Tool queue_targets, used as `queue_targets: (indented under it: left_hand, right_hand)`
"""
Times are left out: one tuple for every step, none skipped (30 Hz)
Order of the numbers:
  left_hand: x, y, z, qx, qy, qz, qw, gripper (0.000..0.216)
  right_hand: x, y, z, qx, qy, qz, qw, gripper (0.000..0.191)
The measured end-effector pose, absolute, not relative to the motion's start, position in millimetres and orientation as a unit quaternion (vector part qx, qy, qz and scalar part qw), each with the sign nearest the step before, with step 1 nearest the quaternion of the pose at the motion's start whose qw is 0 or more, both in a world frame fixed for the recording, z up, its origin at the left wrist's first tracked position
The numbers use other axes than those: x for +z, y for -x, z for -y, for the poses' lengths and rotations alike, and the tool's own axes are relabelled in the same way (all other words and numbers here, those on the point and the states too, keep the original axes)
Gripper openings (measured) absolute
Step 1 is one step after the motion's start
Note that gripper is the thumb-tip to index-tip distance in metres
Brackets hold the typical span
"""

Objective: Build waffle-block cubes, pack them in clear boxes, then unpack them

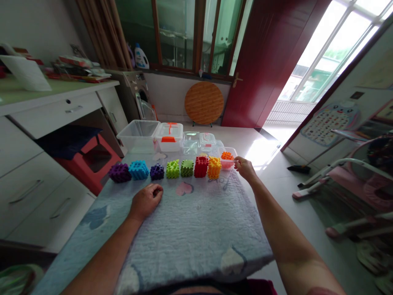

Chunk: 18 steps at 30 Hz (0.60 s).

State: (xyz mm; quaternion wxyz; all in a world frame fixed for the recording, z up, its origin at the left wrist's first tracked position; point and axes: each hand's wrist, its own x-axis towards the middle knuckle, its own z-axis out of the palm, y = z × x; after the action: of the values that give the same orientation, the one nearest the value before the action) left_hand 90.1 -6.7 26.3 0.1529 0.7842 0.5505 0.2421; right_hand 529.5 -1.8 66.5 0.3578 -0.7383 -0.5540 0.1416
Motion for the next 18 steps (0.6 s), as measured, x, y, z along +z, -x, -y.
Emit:
queue_targets:
  left_hand:
    - [26.0,-90.0,6.4,0.243,-0.784,-0.550,0.153,0.026]
    - [25.5,-89.8,6.1,0.242,-0.785,-0.549,0.155,0.026]
    - [24.9,-89.5,5.8,0.241,-0.785,-0.549,0.156,0.026]
    - [24.3,-89.2,5.6,0.240,-0.785,-0.549,0.157,0.027]
    - [23.9,-89.0,5.5,0.240,-0.785,-0.548,0.158,0.027]
    - [23.6,-88.8,5.5,0.241,-0.785,-0.548,0.158,0.027]
    - [23.4,-88.7,5.6,0.242,-0.785,-0.548,0.158,0.027]
    - [23.4,-88.6,5.8,0.243,-0.785,-0.548,0.157,0.027]
    - [23.6,-88.6,6.0,0.244,-0.785,-0.547,0.156,0.026]
    - [23.8,-88.7,6.1,0.245,-0.785,-0.548,0.156,0.026]
    - [24.1,-88.7,6.2,0.245,-0.784,-0.549,0.156,0.026]
    - [24.4,-88.7,6.1,0.245,-0.783,-0.549,0.157,0.026]
    - [24.6,-88.7,6.0,0.245,-0.783,-0.549,0.158,0.026]
    - [24.8,-88.7,5.8,0.245,-0.783,-0.549,0.159,0.026]
    - [24.9,-88.8,5.7,0.245,-0.783,-0.549,0.160,0.026]
    - [25.0,-88.8,5.5,0.245,-0.783,-0.549,0.160,0.026]
    - [25.0,-88.8,5.3,0.244,-0.783,-0.549,0.161,0.026]
    - [25.0,-88.8,5.3,0.244,-0.783,-0.550,0.162,0.026]
  right_hand:
    - [65.9,-529.4,-1.6,0.142,0.740,0.554,0.355,0.019]
    - [65.7,-529.5,-4.7,0.141,0.741,0.554,0.352,0.019]
    - [65.9,-529.6,-7.5,0.140,0.743,0.554,0.348,0.019]
    - [66.7,-529.9,-9.9,0.139,0.745,0.554,0.345,0.020]
    - [67.8,-530.1,-11.9,0.138,0.746,0.555,0.341,0.020]
    - [69.1,-530.3,-13.6,0.137,0.748,0.556,0.337,0.020]
    - [70.7,-530.4,-14.8,0.135,0.749,0.558,0.332,0.021]
    - [72.2,-530.4,-15.7,0.133,0.750,0.559,0.327,0.021]
    - [73.6,-530.2,-16.1,0.131,0.752,0.560,0.322,0.022]
    - [74.7,-529.9,-16.1,0.128,0.754,0.561,0.317,0.023]
    - [75.6,-529.4,-15.8,0.126,0.755,0.563,0.311,0.025]
    - [76.3,-528.8,-15.0,0.123,0.757,0.564,0.307,0.027]
    - [76.9,-528.0,-13.7,0.120,0.758,0.566,0.302,0.030]
    - [77.6,-527.2,-12.1,0.117,0.758,0.569,0.297,0.033]
    - [78.5,-526.3,-10.3,0.115,0.758,0.571,0.293,0.037]
    - [79.9,-525.3,-8.4,0.109,0.759,0.573,0.290,0.040]
    - [82.0,-524.2,-6.6,0.095,0.760,0.575,0.287,0.043]
    - [84.7,-523.0,-5.3,0.071,0.762,0.577,0.286,0.046]
